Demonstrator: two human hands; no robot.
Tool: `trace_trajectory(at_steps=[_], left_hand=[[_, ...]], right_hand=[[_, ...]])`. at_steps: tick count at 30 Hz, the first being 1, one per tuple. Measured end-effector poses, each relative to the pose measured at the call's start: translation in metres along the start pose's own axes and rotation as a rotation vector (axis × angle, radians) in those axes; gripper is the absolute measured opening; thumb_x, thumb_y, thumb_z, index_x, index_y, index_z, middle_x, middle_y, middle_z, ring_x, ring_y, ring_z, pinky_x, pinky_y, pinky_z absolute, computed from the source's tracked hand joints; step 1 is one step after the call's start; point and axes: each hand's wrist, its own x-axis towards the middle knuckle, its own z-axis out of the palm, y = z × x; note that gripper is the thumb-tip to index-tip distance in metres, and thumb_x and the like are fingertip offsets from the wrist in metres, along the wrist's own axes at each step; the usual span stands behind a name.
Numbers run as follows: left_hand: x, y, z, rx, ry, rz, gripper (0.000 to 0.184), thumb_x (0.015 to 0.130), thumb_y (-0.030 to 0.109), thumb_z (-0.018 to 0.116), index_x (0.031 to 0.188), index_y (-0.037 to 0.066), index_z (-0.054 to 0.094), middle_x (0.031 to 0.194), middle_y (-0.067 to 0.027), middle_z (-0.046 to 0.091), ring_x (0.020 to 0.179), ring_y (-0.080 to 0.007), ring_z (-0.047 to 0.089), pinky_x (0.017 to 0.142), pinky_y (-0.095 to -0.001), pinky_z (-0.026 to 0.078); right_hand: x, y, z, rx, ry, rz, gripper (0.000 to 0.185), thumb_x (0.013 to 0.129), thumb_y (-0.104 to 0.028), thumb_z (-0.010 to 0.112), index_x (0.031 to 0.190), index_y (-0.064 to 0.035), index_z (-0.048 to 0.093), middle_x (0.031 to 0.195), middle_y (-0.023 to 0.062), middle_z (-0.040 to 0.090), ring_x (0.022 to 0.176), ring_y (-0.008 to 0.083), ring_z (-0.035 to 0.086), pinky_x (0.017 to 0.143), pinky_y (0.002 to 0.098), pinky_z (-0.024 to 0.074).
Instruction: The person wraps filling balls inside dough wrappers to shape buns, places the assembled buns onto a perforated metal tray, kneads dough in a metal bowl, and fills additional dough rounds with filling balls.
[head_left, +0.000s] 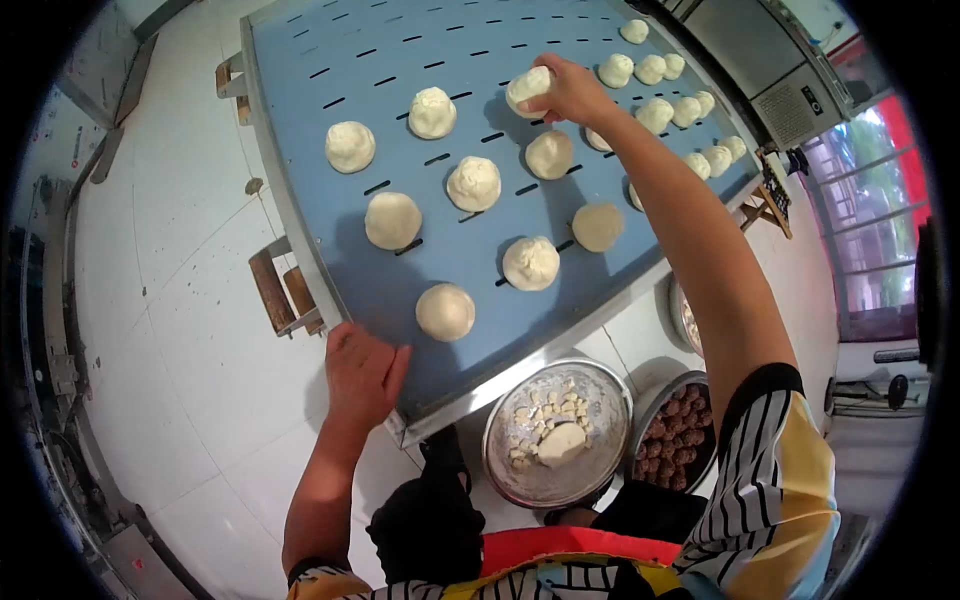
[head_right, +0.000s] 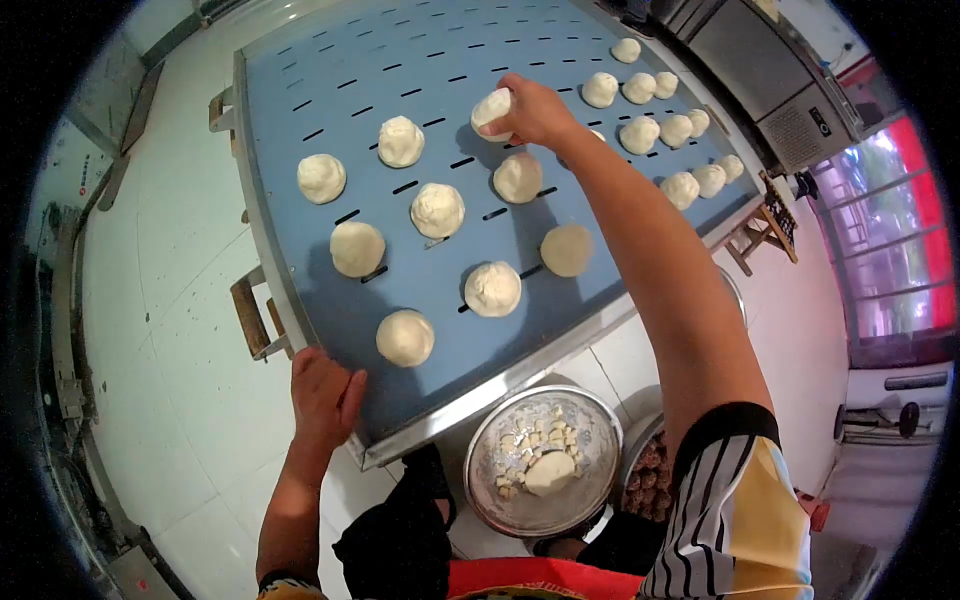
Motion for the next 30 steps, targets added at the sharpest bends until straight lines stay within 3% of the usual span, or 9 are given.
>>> trace_trajectory(at_steps=[4,7,10,13,16,19,23,26,30], left_hand=[[0.005,-0.002,-0.007,-0.024,-0.034,-0.017,0.025,0.075,0.007,0.067,0.059,0.007,0.048,0.057,-0.0065,0.042,0.057,-0.0263,0.045,0.074,-0.0399,0.039],[0.005,-0.005,-0.006,-0.071,-0.009,-0.005,0.026,0.073,0.007,0.068,0.057,0.008,0.048,0.055,-0.0058,0.040,0.055,-0.0260,0.043,0.074,-0.0396,0.040],[0.004,-0.006,-0.007,-0.077,-0.033,-0.018,0.024,0.072,0.007,0.068,0.057,0.008,0.049,0.055,-0.0051,0.040,0.054,-0.0250,0.042,0.073,-0.0390,0.040],[0.003,-0.009,-0.005,-0.107,-0.006,-0.018,0.023,0.071,0.007,0.068,0.057,0.008,0.050,0.055,-0.0045,0.041,0.053,-0.0236,0.042,0.073,-0.0386,0.039],[0.003,-0.009,-0.004,-0.090,0.014,0.013,0.023,0.071,0.007,0.068,0.057,0.009,0.050,0.054,-0.0040,0.041,0.053,-0.0223,0.043,0.073,-0.0381,0.039],[-0.002,-0.013,-0.006,-0.107,-0.022,-0.011,0.022,0.071,0.007,0.068,0.057,0.009,0.050,0.053,-0.0038,0.041,0.053,-0.0221,0.043,0.074,-0.0377,0.039],[0.002,-0.010,-0.007,-0.109,-0.013,-0.005,0.021,0.071,0.007,0.068,0.058,0.009,0.051,0.054,-0.0040,0.042,0.053,-0.0218,0.043,0.076,-0.0373,0.038],[0.002,-0.011,-0.006,-0.121,0.010,-0.005,0.021,0.071,0.007,0.067,0.058,0.009,0.051,0.054,-0.0040,0.042,0.052,-0.0212,0.043,0.076,-0.0371,0.039],[0.001,-0.010,-0.005,-0.120,0.012,-0.002,0.021,0.071,0.007,0.067,0.058,0.009,0.051,0.054,-0.0040,0.042,0.052,-0.0206,0.043,0.076,-0.0369,0.039]], right_hand=[[0.036,0.006,0.021,-0.138,-0.029,0.003,0.059,0.069,-0.017,0.079,0.120,-0.0073,0.050,0.099,0.0126,0.063,0.067,0.0185,0.064,0.061,0.0299,0.0559],[0.065,0.026,0.042,-0.275,0.019,-0.179,0.060,0.069,-0.019,0.079,0.121,-0.0110,0.050,0.098,0.0119,0.063,0.068,0.0197,0.064,0.062,0.0301,0.0562],[0.072,0.025,0.042,-0.280,-0.083,-0.243,0.060,0.066,-0.027,0.082,0.116,-0.0129,0.053,0.093,0.0126,0.066,0.065,0.0234,0.063,0.060,0.0362,0.0531],[0.066,-0.015,0.031,-0.519,-0.312,-0.051,0.057,0.068,-0.024,0.080,0.117,-0.0139,0.053,0.091,0.0119,0.066,0.063,0.0229,0.063,0.057,0.0346,0.0530],[0.067,-0.015,0.033,-0.467,-0.285,-0.050,0.053,0.070,-0.017,0.078,0.117,-0.0113,0.053,0.094,0.0123,0.062,0.070,0.0217,0.063,0.059,0.0305,0.0560],[0.078,0.005,0.027,-0.372,-0.316,-0.168,0.050,0.072,-0.016,0.076,0.117,-0.0119,0.055,0.093,0.0117,0.063,0.066,0.0201,0.063,0.058,0.0300,0.0557],[0.081,0.018,0.023,-0.246,-0.370,-0.082,0.052,0.073,-0.012,0.075,0.120,-0.0128,0.055,0.090,0.0119,0.064,0.063,0.0203,0.063,0.059,0.0293,0.0556],[0.070,-0.015,0.022,-0.454,-0.373,0.043,0.062,0.068,-0.014,0.079,0.125,-0.0191,0.054,0.093,0.0131,0.067,0.066,0.0211,0.066,0.057,0.0330,0.0555],[0.083,0.003,0.034,-0.710,-0.326,-0.211,0.071,0.068,-0.017,0.079,0.131,-0.0235,0.049,0.100,0.0120,0.066,0.069,0.0250,0.066,0.054,0.0344,0.0565]])
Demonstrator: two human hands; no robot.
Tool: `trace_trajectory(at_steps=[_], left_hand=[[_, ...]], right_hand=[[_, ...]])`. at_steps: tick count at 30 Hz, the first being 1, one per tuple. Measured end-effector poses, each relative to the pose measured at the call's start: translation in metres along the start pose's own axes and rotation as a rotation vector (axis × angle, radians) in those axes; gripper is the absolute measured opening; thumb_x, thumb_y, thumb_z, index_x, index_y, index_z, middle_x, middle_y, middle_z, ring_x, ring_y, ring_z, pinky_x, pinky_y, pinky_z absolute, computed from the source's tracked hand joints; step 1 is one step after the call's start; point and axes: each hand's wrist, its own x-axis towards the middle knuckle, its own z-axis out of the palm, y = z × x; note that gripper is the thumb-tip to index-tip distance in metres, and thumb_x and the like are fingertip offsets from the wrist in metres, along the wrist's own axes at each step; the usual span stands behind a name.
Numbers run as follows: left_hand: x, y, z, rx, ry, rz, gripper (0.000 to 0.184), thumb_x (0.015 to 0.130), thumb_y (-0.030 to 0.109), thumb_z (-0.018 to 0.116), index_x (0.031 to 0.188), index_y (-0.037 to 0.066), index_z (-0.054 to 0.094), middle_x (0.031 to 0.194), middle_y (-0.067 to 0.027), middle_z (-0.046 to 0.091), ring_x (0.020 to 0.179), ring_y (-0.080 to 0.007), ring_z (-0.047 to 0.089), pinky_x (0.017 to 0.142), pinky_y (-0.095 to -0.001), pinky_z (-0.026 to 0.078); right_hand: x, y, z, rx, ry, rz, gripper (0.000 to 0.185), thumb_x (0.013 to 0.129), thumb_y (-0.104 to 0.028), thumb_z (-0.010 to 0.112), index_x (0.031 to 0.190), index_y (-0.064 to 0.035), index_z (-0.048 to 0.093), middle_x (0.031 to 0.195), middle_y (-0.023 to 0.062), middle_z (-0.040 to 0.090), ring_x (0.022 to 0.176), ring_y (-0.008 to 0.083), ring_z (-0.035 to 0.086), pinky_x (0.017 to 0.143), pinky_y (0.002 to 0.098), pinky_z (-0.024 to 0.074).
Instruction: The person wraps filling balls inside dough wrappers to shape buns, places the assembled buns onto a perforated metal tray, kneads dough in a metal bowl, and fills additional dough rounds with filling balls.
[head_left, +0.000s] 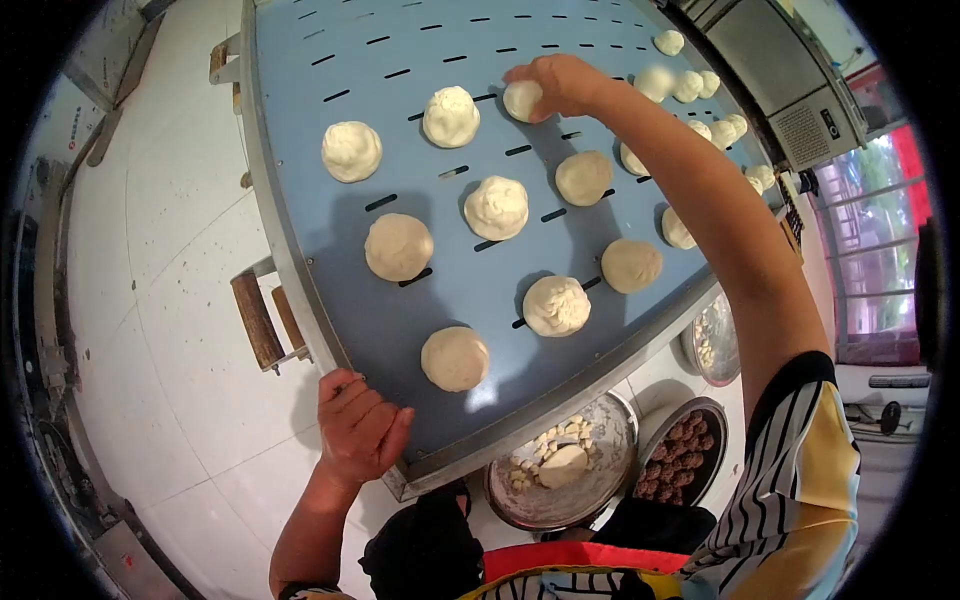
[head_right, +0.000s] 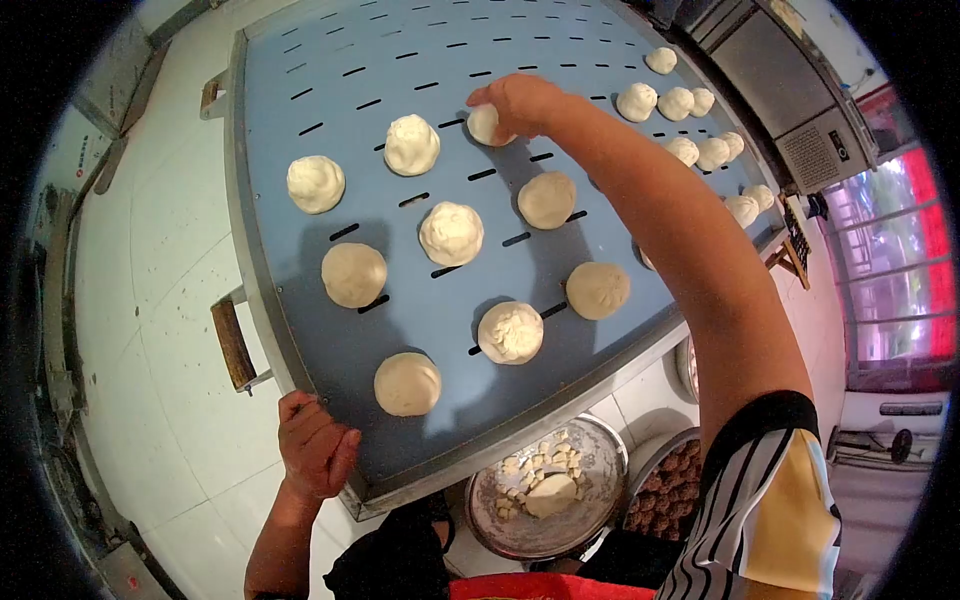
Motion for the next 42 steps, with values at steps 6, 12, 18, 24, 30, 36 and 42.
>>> trace_trajectory(at_steps=[6,12,18,24,30,36,42], left_hand=[[0.000,0.000,-0.002,0.000,-0.014,-0.006,0.021,0.072,0.006,0.067,0.059,0.009,0.051,0.055,-0.0037,0.043,0.052,-0.0205,0.042,0.075,-0.0368,0.039],[0.001,0.000,-0.002,-0.001,-0.009,-0.002,0.020,0.072,0.006,0.067,0.059,0.008,0.052,0.055,-0.0035,0.043,0.052,-0.0206,0.042,0.074,-0.0372,0.039],[0.001,0.001,-0.002,0.007,-0.023,-0.008,0.021,0.072,0.007,0.067,0.058,0.008,0.051,0.054,-0.0037,0.042,0.052,-0.0207,0.043,0.074,-0.0373,0.039],[0.002,0.001,-0.001,0.022,-0.026,0.004,0.022,0.073,0.007,0.067,0.058,0.008,0.051,0.054,-0.0038,0.041,0.052,-0.0213,0.043,0.074,-0.0370,0.039],[0.001,0.001,0.000,0.013,-0.015,-0.006,0.023,0.072,0.007,0.067,0.058,0.008,0.050,0.054,-0.0039,0.041,0.052,-0.0220,0.043,0.074,-0.0369,0.039],[0.002,0.002,0.000,-0.011,0.005,0.000,0.024,0.071,0.006,0.067,0.057,0.009,0.049,0.054,-0.0039,0.041,0.052,-0.0226,0.042,0.073,-0.0375,0.039],[0.000,0.001,-0.001,-0.026,0.002,-0.006,0.023,0.071,0.006,0.068,0.057,0.008,0.049,0.054,-0.0039,0.041,0.052,-0.0220,0.043,0.073,-0.0380,0.039]], right_hand=[[-0.018,-0.025,-0.018,0.111,-0.086,0.134,0.060,0.069,-0.019,0.078,0.124,-0.0191,0.055,0.102,0.0141,0.061,0.077,0.0312,0.064,0.065,0.0381,0.0539],[0.000,-0.008,-0.002,-0.052,-0.004,-0.079,0.052,0.069,-0.020,0.078,0.118,-0.0171,0.059,0.106,0.0141,0.059,0.100,0.0329,0.058,0.087,0.0415,0.0473],[-0.001,-0.003,0.001,0.030,0.003,-0.116,0.049,0.068,-0.018,0.077,0.114,-0.0165,0.061,0.104,0.0144,0.058,0.103,0.0343,0.056,0.090,0.0425,0.0451],[0.000,0.000,0.008,-0.031,0.027,-0.172,0.051,0.066,-0.020,0.079,0.114,-0.0164,0.062,0.104,0.0135,0.061,0.101,0.0340,0.058,0.088,0.0427,0.0460],[-0.002,-0.003,0.004,-0.116,0.138,-0.125,0.064,0.065,-0.039,0.079,0.122,-0.0189,0.057,0.107,0.0124,0.063,0.098,0.0311,0.061,0.083,0.0434,0.0486],[-0.025,-0.035,-0.012,0.075,0.039,0.318,0.078,0.064,-0.051,0.078,0.130,-0.0202,0.050,0.111,0.0114,0.064,0.095,0.0306,0.064,0.081,0.0411,0.0512],[0.003,-0.020,0.016,-0.020,0.109,0.205,0.071,0.065,-0.041,0.080,0.127,-0.0193,0.052,0.109,0.0138,0.064,0.100,0.0308,0.061,0.085,0.0414,0.0494]])
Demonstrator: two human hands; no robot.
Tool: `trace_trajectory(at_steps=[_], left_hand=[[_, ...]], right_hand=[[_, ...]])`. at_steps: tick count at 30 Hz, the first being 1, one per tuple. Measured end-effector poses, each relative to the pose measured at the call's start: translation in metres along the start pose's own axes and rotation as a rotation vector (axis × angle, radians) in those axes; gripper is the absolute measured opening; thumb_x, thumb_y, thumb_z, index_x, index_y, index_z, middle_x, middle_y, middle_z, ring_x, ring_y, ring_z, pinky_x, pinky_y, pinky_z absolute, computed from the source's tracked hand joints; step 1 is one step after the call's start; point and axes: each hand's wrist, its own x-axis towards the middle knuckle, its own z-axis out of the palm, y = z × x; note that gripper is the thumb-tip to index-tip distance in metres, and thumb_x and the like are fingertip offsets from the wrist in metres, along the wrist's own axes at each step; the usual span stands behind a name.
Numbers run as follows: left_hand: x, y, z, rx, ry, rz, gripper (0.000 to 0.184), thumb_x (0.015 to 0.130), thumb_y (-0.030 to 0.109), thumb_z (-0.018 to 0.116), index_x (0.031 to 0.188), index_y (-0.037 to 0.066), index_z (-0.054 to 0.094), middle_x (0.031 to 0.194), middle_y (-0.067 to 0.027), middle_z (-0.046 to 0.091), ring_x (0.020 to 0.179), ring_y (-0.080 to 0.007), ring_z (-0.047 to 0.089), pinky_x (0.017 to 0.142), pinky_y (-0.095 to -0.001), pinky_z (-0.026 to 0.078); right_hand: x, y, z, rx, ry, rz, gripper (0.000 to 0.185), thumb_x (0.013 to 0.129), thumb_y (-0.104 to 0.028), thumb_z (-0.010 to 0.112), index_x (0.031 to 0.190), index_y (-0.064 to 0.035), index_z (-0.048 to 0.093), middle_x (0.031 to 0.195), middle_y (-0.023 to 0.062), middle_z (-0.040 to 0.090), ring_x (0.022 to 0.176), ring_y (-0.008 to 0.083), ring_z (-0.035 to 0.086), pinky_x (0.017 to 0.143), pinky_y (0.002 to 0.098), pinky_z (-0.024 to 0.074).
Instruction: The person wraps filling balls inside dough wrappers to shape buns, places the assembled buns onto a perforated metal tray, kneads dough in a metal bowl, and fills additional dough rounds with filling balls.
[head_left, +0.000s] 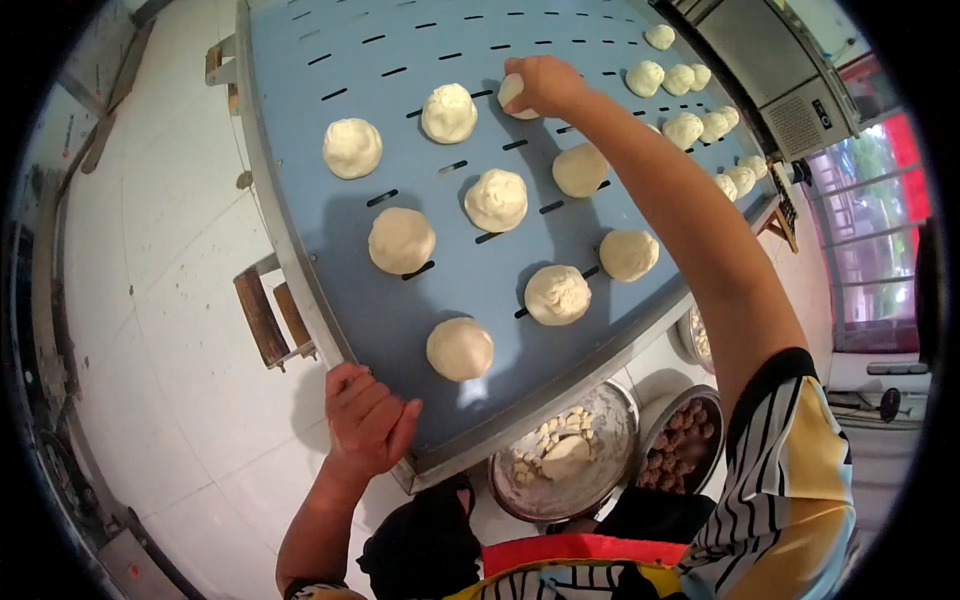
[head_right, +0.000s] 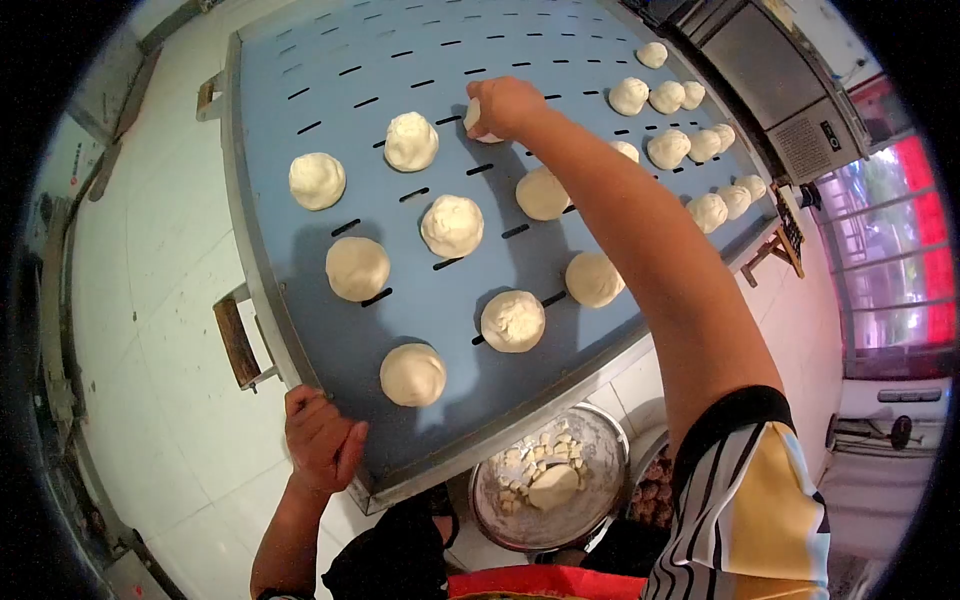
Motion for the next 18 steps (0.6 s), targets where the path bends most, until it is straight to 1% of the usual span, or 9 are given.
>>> trace_trajectory(at_steps=[2,5,8,11,14,17,18], left_hand=[[0.003,0.000,0.000,0.000,0.007,0.009,0.023,0.071,0.006,0.068,0.057,0.008,0.049,0.054,-0.0039,0.041,0.052,-0.0218,0.043,0.073,-0.0381,0.039],[0.001,-0.001,0.000,0.006,0.010,0.013,0.023,0.070,0.005,0.068,0.057,0.008,0.049,0.054,-0.0039,0.041,0.051,-0.0217,0.042,0.073,-0.0382,0.039],[0.000,-0.001,0.003,-0.005,0.034,0.021,0.021,0.070,0.005,0.066,0.057,0.008,0.050,0.054,-0.0040,0.041,0.052,-0.0221,0.042,0.074,-0.0387,0.039],[-0.002,-0.003,0.004,-0.020,0.039,0.020,0.018,0.069,0.005,0.065,0.058,0.008,0.050,0.054,-0.0042,0.039,0.052,-0.0232,0.040,0.075,-0.0399,0.038],[-0.002,-0.003,0.004,-0.029,0.026,0.015,0.018,0.069,0.004,0.064,0.058,0.007,0.050,0.054,-0.0041,0.040,0.051,-0.0230,0.040,0.076,-0.0397,0.038],[0.000,-0.001,0.005,-0.028,0.042,0.011,0.018,0.069,0.004,0.064,0.057,0.007,0.050,0.054,-0.0040,0.039,0.051,-0.0227,0.039,0.075,-0.0394,0.038],[0.001,0.000,0.005,-0.028,0.046,0.011,0.018,0.069,0.004,0.064,0.057,0.007,0.050,0.053,-0.0039,0.039,0.050,-0.0226,0.039,0.075,-0.0392,0.038]], right_hand=[[-0.003,0.001,0.003,-0.057,0.072,-0.035,0.065,0.066,-0.039,0.079,0.124,-0.0206,0.055,0.109,0.0135,0.063,0.102,0.0308,0.060,0.086,0.0419,0.0488],[-0.007,0.007,0.003,0.055,0.092,-0.135,0.060,0.069,-0.038,0.077,0.123,-0.0225,0.055,0.107,0.0131,0.063,0.102,0.0315,0.060,0.087,0.0428,0.0477],[0.004,0.015,0.016,-0.020,0.121,-0.176,0.060,0.072,-0.038,0.076,0.126,-0.0238,0.054,0.106,0.0133,0.063,0.093,0.0299,0.064,0.077,0.0424,0.0523],[-0.007,0.004,-0.006,0.126,-0.104,-0.013,0.071,0.073,-0.047,0.073,0.135,-0.0251,0.046,0.104,0.0148,0.063,0.077,0.0264,0.066,0.062,0.0383,0.0552],[-0.033,-0.004,-0.045,0.383,-0.073,0.156,0.076,0.076,-0.057,0.067,0.139,-0.0230,0.038,0.104,0.0177,0.062,0.073,0.0241,0.067,0.056,0.0342,0.0582],[-0.018,0.027,-0.048,0.397,0.170,0.274,0.091,0.073,-0.064,0.065,0.143,-0.0167,0.030,0.096,0.0191,0.064,0.062,0.0229,0.066,0.056,0.0314,0.0583],[-0.021,0.023,-0.048,0.396,0.132,0.263,0.092,0.073,-0.064,0.065,0.142,-0.0141,0.031,0.093,0.0187,0.065,0.061,0.0227,0.065,0.056,0.0323,0.0570]])
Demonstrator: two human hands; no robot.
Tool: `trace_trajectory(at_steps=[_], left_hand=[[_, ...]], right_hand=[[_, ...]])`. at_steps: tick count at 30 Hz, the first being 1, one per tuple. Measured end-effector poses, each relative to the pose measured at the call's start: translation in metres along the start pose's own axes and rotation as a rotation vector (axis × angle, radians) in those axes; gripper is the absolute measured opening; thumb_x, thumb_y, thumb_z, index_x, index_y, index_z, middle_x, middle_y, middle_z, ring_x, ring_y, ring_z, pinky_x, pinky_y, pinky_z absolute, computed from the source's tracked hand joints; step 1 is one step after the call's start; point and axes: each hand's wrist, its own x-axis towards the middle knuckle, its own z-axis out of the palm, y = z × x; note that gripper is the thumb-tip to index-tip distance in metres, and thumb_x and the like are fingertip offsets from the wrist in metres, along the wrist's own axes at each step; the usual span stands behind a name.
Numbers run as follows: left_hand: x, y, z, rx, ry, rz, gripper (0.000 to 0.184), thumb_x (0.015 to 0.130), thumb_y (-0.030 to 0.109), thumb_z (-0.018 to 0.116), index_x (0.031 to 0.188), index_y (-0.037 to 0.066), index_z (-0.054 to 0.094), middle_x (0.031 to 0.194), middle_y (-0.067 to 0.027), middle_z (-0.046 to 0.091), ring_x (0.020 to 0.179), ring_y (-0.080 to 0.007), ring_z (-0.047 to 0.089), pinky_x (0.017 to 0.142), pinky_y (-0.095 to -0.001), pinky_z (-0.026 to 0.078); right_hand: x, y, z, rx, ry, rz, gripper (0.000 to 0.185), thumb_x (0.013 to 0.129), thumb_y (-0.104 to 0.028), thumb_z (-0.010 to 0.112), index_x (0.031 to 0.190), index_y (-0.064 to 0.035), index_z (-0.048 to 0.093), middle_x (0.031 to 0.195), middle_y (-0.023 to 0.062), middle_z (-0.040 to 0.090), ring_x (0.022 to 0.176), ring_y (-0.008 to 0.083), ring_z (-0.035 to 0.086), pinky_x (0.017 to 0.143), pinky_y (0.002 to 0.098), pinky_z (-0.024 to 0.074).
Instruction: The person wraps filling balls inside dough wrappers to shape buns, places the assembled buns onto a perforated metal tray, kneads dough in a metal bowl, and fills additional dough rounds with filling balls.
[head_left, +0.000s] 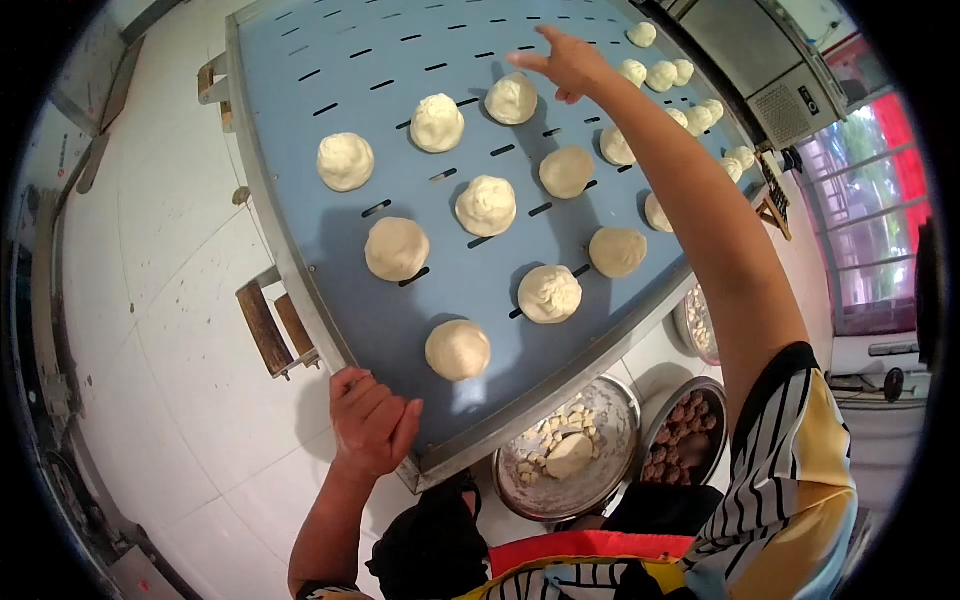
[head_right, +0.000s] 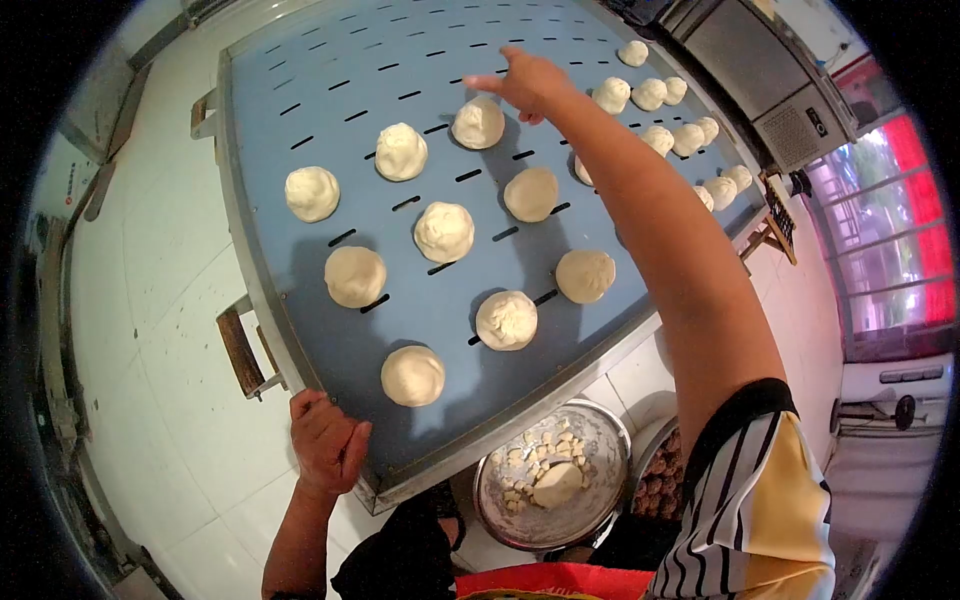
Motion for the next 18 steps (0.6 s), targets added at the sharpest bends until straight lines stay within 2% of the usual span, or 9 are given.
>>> trace_trajectory(at_steps=[2,5,8,11,13,15,16,17,18], left_hand=[[0.001,0.001,-0.001,0.010,-0.014,-0.002,0.019,0.070,0.004,0.065,0.058,0.007,0.050,0.054,-0.0040,0.041,0.051,-0.0224,0.040,0.075,-0.0389,0.039],[0.000,0.001,-0.004,0.029,-0.051,-0.003,0.021,0.072,0.005,0.066,0.058,0.007,0.051,0.055,-0.0043,0.043,0.053,-0.0219,0.044,0.074,-0.0385,0.039],[-0.002,-0.002,-0.003,0.024,-0.039,0.019,0.021,0.072,0.005,0.066,0.058,0.007,0.050,0.055,-0.0043,0.042,0.053,-0.0219,0.044,0.074,-0.0385,0.039],[-0.001,0.000,-0.002,0.021,-0.035,0.029,0.023,0.074,0.004,0.064,0.058,0.008,0.048,0.055,-0.0046,0.041,0.054,-0.0224,0.043,0.075,-0.0389,0.039],[0.000,0.002,-0.004,0.026,-0.064,0.016,0.025,0.075,0.004,0.063,0.058,0.008,0.046,0.054,-0.0049,0.040,0.054,-0.0233,0.043,0.075,-0.0395,0.038],[-0.001,0.000,-0.001,0.056,-0.069,0.013,0.026,0.077,0.005,0.062,0.058,0.009,0.045,0.054,-0.0053,0.040,0.054,-0.0248,0.042,0.076,-0.0401,0.038],[-0.004,0.000,-0.001,0.074,-0.076,0.009,0.027,0.078,0.005,0.062,0.058,0.009,0.044,0.055,-0.0056,0.040,0.054,-0.0256,0.042,0.077,-0.0404,0.038],[-0.004,0.000,0.000,0.076,-0.070,0.011,0.028,0.079,0.006,0.062,0.058,0.009,0.043,0.054,-0.0057,0.039,0.054,-0.0263,0.041,0.077,-0.0406,0.038],[-0.004,0.001,0.000,0.079,-0.064,0.011,0.029,0.080,0.007,0.061,0.058,0.009,0.043,0.054,-0.0058,0.039,0.054,-0.0270,0.041,0.077,-0.0407,0.037]], right_hand=[[-0.008,-0.007,0.008,-0.008,-0.076,-0.006,0.092,0.074,-0.063,0.065,0.142,-0.0090,0.032,0.088,0.0180,0.066,0.060,0.0224,0.064,0.055,0.0342,0.0545],[0.011,-0.004,0.039,-0.139,-0.216,-0.045,0.089,0.074,-0.062,0.066,0.139,-0.0073,0.039,0.095,0.0182,0.066,0.061,0.0223,0.065,0.059,0.0341,0.0546],[-0.019,-0.015,0.020,-0.014,-0.082,-0.062,0.081,0.074,-0.059,0.067,0.132,-0.0061,0.048,0.099,0.0179,0.065,0.067,0.0221,0.066,0.063,0.0329,0.0543],[-0.036,0.016,0.005,0.028,0.359,-0.235,0.073,0.076,-0.054,0.068,0.130,-0.0078,0.051,0.103,0.0157,0.065,0.073,0.0199,0.065,0.063,0.0319,0.0531],[-0.098,0.016,-0.027,0.406,0.317,-0.142,0.057,0.084,-0.045,0.064,0.130,-0.0137,0.053,0.111,0.0125,0.061,0.075,0.0169,0.065,0.056,0.0281,0.0509],[-0.162,0.028,-0.060,0.738,0.290,-0.254,0.054,0.083,-0.035,0.066,0.127,-0.0082,0.055,0.115,0.0083,0.059,0.084,0.0141,0.062,0.067,0.0268,0.0500],[-0.190,0.041,-0.074,0.892,0.361,-0.405,0.043,0.086,-0.026,0.062,0.125,-0.0081,0.057,0.119,0.0089,0.056,0.094,0.0147,0.061,0.073,0.0260,0.0487],[-0.223,0.034,-0.098,0.864,0.560,-0.448,0.039,0.088,-0.019,0.056,0.125,-0.0050,0.055,0.121,0.0106,0.055,0.100,0.0157,0.059,0.075,0.0258,0.0480],[-0.258,0.027,-0.128,0.949,0.582,-0.706,0.043,0.088,-0.027,0.051,0.126,-0.0084,0.051,0.125,0.0102,0.051,0.107,0.0196,0.052,0.080,0.0325,0.0416]])
